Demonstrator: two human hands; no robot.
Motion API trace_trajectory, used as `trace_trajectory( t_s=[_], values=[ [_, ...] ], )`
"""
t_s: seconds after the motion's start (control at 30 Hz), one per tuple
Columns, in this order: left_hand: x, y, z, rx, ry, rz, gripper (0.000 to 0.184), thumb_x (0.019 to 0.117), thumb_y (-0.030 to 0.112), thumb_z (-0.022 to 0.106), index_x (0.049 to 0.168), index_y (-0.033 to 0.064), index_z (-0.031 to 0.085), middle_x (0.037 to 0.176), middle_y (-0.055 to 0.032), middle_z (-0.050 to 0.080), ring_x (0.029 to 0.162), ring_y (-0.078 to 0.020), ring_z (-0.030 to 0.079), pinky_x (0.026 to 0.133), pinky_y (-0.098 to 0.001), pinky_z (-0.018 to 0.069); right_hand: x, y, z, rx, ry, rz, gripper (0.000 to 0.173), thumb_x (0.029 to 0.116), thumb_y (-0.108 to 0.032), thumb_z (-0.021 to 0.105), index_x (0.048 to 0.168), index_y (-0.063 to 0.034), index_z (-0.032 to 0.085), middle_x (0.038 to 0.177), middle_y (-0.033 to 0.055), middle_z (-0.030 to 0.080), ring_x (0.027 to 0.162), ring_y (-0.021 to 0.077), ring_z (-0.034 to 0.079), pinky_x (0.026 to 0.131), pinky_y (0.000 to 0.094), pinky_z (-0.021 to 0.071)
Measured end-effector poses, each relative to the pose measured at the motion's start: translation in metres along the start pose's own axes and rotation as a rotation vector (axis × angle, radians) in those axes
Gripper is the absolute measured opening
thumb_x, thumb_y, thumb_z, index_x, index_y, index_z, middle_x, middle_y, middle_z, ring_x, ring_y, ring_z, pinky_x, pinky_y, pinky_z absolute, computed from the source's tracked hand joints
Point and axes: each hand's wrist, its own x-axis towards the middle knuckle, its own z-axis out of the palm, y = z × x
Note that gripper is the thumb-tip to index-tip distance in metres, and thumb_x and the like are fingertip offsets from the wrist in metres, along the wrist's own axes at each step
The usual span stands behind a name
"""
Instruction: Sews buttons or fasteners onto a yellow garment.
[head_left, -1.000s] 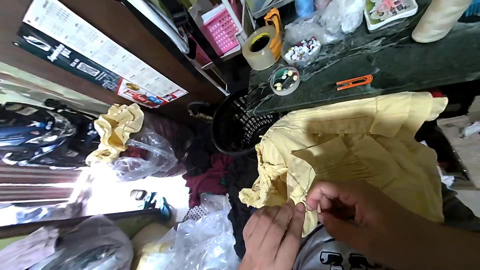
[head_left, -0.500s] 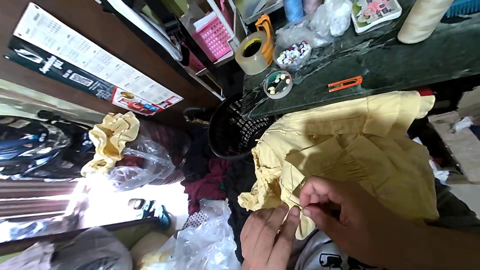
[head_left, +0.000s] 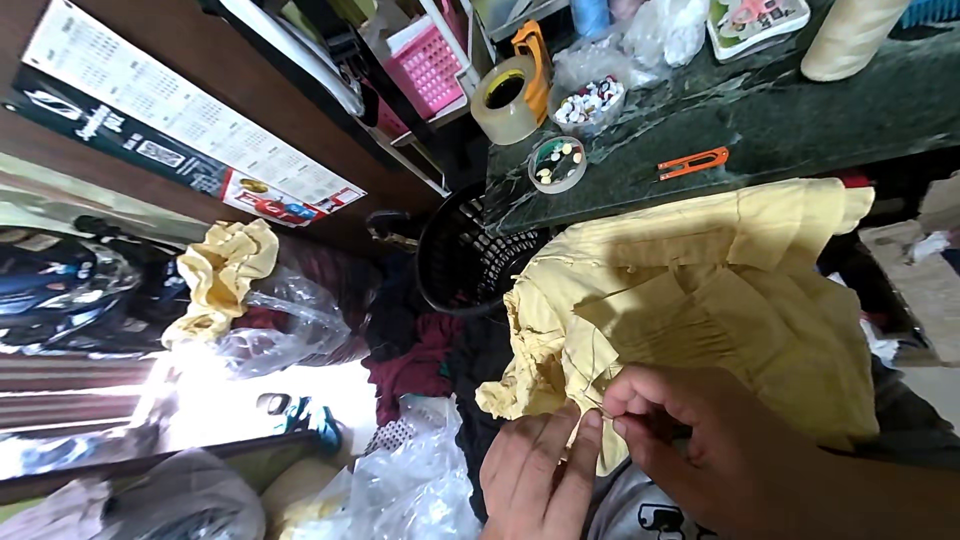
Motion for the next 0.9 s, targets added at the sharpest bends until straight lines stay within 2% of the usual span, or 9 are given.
trace_trajectory(
  t_s=[0.53, 0.6, 0.67, 0.73, 0.8, 0.83, 0.9],
  values=[
    [-0.002, 0.003, 0.003, -0.044, -0.008, -0.025, 0.004, 0.0974, 0.015, 0.066, 0.1, 0.0131, 0.063, 0.102, -0.0042, 0.062, 0.091, -0.0148, 0.061, 0.086, -0.0233, 0.0499, 0.004, 0.002, 0.004, 0.001, 0.043, -0.002, 0.009, 0.0953, -0.014, 0.056, 0.097, -0.007, 0.062, 0.071, -0.0019, 0.056, 0.059, -0.0032, 0.051, 0.054, 0.0089, 0.0435],
    [-0.003, 0.006, 0.003, -0.056, -0.022, -0.005, 0.004, 0.0982, 0.016, 0.065, 0.099, 0.0135, 0.062, 0.102, -0.0042, 0.063, 0.091, -0.0154, 0.061, 0.088, -0.024, 0.0497, 0.007, 0.001, 0.002, 0.067, 0.033, 0.02, 0.011, 0.0963, -0.014, 0.058, 0.102, -0.0057, 0.061, 0.073, -0.0024, 0.058, 0.06, -0.0044, 0.053, 0.055, 0.0086, 0.0458],
    [-0.003, 0.007, 0.002, -0.055, -0.028, 0.006, 0.004, 0.0989, 0.016, 0.064, 0.099, 0.0132, 0.062, 0.102, -0.0043, 0.063, 0.092, -0.0155, 0.061, 0.09, -0.0243, 0.0489, 0.01, 0.0, -0.001, 0.095, 0.014, 0.021, 0.02, 0.0972, -0.015, 0.058, 0.114, -0.0039, 0.06, 0.075, -0.0021, 0.06, 0.06, -0.0038, 0.056, 0.055, 0.0097, 0.0481],
    [-0.002, 0.007, 0.003, -0.049, -0.018, 0.017, 0.004, 0.0991, 0.016, 0.064, 0.098, 0.0127, 0.063, 0.101, -0.0046, 0.063, 0.091, -0.0153, 0.061, 0.089, -0.0243, 0.0489, 0.013, 0.001, -0.005, -0.003, 0.02, -0.04, 0.027, 0.1, -0.017, 0.056, 0.122, -0.0037, 0.061, 0.078, -0.0012, 0.062, 0.062, -0.0015, 0.056, 0.058, 0.0109, 0.0487],
    [-0.003, 0.006, 0.004, -0.046, -0.022, 0.048, 0.006, 0.1005, 0.017, 0.062, 0.096, 0.0128, 0.062, 0.099, -0.0051, 0.064, 0.089, -0.0157, 0.061, 0.088, -0.025, 0.049, 0.019, 0.002, -0.012, -0.217, 0.056, -0.131, 0.028, 0.1022, -0.026, 0.053, 0.118, -0.0103, 0.07, 0.088, -0.0005, 0.064, 0.076, 0.0036, 0.059, 0.068, 0.0161, 0.0504],
    [-0.003, 0.005, 0.005, -0.042, -0.029, 0.07, 0.007, 0.1015, 0.017, 0.06, 0.095, 0.0129, 0.061, 0.098, -0.0052, 0.064, 0.088, -0.0162, 0.061, 0.087, -0.0259, 0.049, 0.023, 0.004, -0.016, -0.306, 0.043, -0.142, 0.028, 0.1024, -0.032, 0.052, 0.113, -0.0162, 0.073, 0.095, -0.0004, 0.064, 0.084, 0.0071, 0.06, 0.073, 0.0219, 0.0508],
    [-0.003, 0.004, 0.006, -0.037, -0.036, 0.111, 0.01, 0.1022, 0.016, 0.059, 0.093, 0.0129, 0.061, 0.096, -0.0049, 0.065, 0.086, -0.0166, 0.061, 0.086, -0.0267, 0.0493, 0.031, 0.008, -0.023, -0.314, -0.087, -0.093, 0.025, 0.0977, -0.038, 0.058, 0.102, -0.0209, 0.076, 0.105, 0.0008, 0.064, 0.098, 0.015, 0.06, 0.081, 0.0366, 0.0491]
  ],
)
